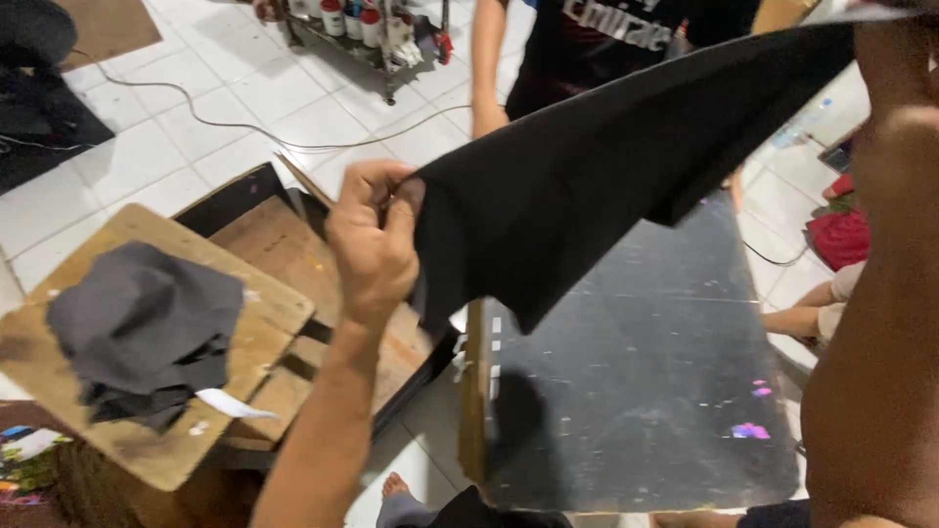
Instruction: Placing and smoothing fabric sleeves on a screen printing board and tying bundles of fabric with string.
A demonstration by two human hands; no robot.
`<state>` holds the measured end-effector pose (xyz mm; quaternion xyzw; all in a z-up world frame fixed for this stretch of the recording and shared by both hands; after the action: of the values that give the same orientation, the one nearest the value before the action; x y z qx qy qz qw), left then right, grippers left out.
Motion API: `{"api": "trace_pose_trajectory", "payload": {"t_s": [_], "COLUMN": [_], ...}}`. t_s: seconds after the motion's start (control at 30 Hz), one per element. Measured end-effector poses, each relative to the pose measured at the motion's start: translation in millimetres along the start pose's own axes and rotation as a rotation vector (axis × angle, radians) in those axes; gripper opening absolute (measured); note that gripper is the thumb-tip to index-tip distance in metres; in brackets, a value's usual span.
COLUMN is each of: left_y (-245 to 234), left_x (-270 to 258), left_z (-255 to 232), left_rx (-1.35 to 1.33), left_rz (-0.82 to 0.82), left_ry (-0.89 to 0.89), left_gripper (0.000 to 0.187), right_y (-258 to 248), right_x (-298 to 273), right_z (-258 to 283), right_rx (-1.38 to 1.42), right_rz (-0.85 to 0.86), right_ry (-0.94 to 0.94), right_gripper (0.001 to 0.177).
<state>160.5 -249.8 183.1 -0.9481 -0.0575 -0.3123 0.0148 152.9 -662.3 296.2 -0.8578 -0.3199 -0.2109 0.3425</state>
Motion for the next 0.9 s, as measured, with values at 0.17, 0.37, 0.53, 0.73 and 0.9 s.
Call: {"api": "trace_pose_trajectory", "payload": {"t_s": [0.17,0.37,0.53,0.73,0.9], "left_y": [103,157,145,167,182], "left_x": [12,-42,-37,16,62], "left_z": [-54,-13,-9,14,118], "left_rx": [-0.07,0.695,0.793,0.617,0.682], "left_rz": [0.596,0.988,0.749,0.527,0.553], "left_ry": [-0.112,-0.521,-0.563,-0.562,-0.795], "left_gripper": [0.016,0.011,0.013,0.011,0.02], "right_y": [44,131,177,215,329], "right_x": [-56,-174,-211,-172,-140], "right_z": [-67,-92,-98,-88,-41], "right_rx": [1.345,1.674,1.752,1.897,1.832], "right_rz": [0.023,0.167,0.185,0.209,0.44], "right_ry": [0.104,0.486,0.549,0.631,0.729], "right_gripper": [0.026,0.017,0.017,0.012,0.017]}}
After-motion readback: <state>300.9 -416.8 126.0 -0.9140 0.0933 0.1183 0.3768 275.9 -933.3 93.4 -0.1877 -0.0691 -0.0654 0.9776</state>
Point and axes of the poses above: each hand's wrist, its own x-axis towards the middle knuckle, its own y-axis out of the palm, z = x × y, the point moved 10 cm from there along x, towards the middle knuckle, and after that the axes turned 12 degrees about z, right-handed, at the moved point
